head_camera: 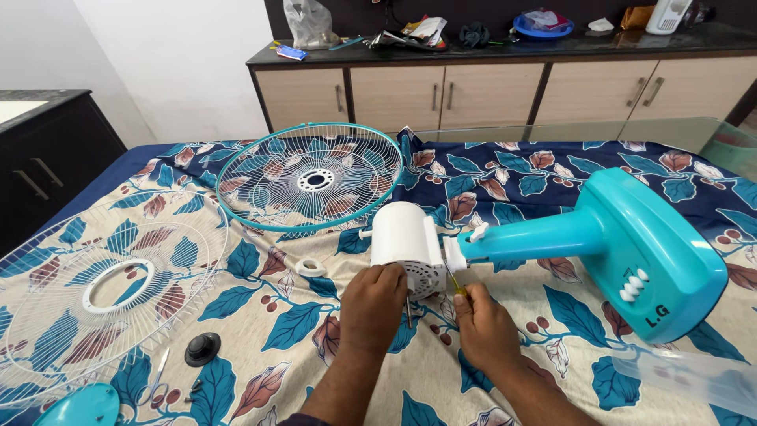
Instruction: The person disassembles a teal and white LG desk fan on a floral tablecloth. Using a yellow screwdriver, they remove screws from the motor housing and base, then detach the rear motor cover and base plate, leaving the components separated on the table.
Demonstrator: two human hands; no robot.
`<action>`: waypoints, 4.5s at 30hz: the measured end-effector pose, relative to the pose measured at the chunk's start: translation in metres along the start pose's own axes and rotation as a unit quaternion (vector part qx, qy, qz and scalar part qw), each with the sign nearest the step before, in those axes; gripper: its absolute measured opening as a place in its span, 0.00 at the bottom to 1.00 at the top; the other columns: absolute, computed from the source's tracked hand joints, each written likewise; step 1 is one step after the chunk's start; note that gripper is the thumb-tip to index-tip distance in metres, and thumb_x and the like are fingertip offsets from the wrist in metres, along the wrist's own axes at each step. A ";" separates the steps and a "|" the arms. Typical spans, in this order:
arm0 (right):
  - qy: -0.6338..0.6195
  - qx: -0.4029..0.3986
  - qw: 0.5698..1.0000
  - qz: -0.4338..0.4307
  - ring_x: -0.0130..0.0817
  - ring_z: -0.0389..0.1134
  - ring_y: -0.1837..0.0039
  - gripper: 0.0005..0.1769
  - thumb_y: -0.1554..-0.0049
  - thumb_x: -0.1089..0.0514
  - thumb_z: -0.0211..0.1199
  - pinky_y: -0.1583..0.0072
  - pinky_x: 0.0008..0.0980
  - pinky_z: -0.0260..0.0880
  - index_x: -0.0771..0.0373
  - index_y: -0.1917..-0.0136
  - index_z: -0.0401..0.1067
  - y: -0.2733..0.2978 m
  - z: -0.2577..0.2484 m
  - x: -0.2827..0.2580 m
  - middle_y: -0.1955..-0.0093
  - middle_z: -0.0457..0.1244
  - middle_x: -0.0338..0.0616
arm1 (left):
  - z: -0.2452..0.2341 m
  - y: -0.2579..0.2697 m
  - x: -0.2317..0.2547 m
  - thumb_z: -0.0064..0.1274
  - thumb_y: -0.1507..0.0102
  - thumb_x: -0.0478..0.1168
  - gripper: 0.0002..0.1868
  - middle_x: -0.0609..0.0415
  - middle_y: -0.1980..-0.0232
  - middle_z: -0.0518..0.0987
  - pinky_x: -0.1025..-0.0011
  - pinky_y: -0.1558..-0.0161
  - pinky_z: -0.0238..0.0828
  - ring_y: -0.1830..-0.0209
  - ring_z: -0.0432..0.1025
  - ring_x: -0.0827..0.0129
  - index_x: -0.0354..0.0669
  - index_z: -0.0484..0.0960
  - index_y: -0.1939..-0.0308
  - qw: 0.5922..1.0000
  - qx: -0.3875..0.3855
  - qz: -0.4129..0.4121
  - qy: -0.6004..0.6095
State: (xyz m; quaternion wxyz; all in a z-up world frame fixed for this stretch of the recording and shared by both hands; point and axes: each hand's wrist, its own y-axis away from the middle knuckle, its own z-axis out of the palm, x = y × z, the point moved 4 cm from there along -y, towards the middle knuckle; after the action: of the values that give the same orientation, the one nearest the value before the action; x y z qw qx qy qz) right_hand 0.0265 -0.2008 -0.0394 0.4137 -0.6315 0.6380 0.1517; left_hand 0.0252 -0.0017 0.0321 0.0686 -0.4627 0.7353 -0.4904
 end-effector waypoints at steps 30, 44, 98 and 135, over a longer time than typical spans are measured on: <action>-0.011 0.006 1.000 -0.015 0.50 0.74 0.62 0.18 0.36 0.43 0.51 0.60 0.47 0.69 0.59 0.50 0.68 0.000 0.002 0.004 0.68 0.69 0.48 | -0.019 0.013 -0.013 0.62 0.44 0.34 0.06 0.51 0.66 0.80 0.62 0.61 0.73 0.65 0.75 0.58 0.40 0.81 0.64 0.999 -0.003 0.019 0.035; 0.003 -0.034 0.999 0.001 0.48 0.74 0.62 0.19 0.38 0.42 0.53 0.58 0.46 0.70 0.59 0.48 0.71 0.003 0.001 0.008 0.68 0.69 0.48 | -0.175 0.100 -0.123 0.60 0.46 0.39 0.05 0.51 0.67 0.82 0.60 0.62 0.74 0.66 0.78 0.55 0.43 0.83 0.68 0.965 -0.100 -0.226 -0.089; -0.038 0.078 0.923 -0.374 0.45 0.69 0.49 0.12 0.49 0.58 0.71 0.46 0.41 0.70 0.60 0.53 0.72 0.036 0.031 -0.151 0.54 0.66 0.46 | -0.251 0.223 -0.220 0.69 0.52 0.57 0.23 0.52 0.51 0.86 0.64 0.41 0.74 0.48 0.80 0.64 0.54 0.91 0.58 0.911 -0.118 -0.312 -0.244; -0.042 -0.008 0.998 -0.036 0.41 0.73 0.44 0.48 0.49 0.60 0.70 0.46 0.36 0.76 0.64 0.22 0.50 -0.015 0.005 -0.047 0.35 0.62 0.55 | 0.009 -0.041 0.008 0.61 0.48 0.31 0.15 0.54 0.56 0.77 0.57 0.50 0.66 0.55 0.69 0.55 0.44 0.80 0.57 0.990 -0.120 0.075 0.003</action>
State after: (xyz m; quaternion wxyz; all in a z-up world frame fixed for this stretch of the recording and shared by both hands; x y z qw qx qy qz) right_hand 0.0359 -0.1677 -0.0039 0.4405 -0.6504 0.5955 0.1684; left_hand 0.0506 -0.0169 0.0622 0.0467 -0.4095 0.8217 -0.3936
